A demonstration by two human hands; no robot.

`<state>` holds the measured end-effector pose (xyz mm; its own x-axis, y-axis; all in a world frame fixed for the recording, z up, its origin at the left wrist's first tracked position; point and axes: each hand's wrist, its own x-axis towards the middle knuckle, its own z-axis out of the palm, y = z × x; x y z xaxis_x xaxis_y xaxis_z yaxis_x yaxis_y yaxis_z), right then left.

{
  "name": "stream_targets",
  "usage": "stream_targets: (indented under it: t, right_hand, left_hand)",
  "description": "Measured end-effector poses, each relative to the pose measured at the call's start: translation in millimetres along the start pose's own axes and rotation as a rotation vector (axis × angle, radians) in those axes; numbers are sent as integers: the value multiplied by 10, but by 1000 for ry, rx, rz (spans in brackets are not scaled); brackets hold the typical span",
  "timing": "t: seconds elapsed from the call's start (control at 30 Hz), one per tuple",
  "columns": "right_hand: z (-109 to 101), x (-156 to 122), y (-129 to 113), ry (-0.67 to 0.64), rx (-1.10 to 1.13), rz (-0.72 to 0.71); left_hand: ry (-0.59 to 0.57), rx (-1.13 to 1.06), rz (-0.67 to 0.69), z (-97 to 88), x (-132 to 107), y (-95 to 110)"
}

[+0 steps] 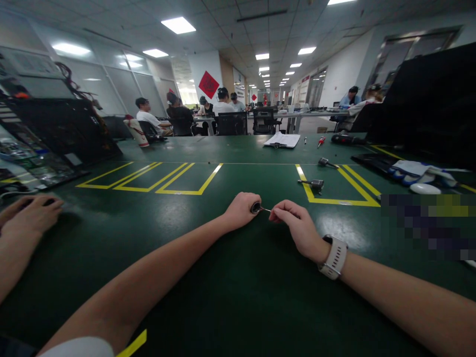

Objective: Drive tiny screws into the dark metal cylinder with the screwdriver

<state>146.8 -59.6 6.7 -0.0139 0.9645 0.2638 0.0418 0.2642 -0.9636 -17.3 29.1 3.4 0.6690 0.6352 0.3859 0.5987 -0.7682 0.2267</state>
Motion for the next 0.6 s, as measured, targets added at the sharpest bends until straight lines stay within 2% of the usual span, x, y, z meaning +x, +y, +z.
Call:
stream_targets:
  t: [0.17, 0.3, 0.43, 0.6]
  right_hand:
    - [-40, 76, 28, 16, 299, 169]
    - [-54, 116, 32, 45, 400, 233]
    - [-48, 89, 61, 40, 347, 164]
    - [-16, 26, 57, 7, 73, -6]
  left_hand:
    - [-25, -40, 27, -1, -2, -10]
    - [-32, -128, 1, 2, 3, -14]
    - [-39, -176, -1, 8, 8, -18]
    - [-27, -60, 29, 13, 3, -23]
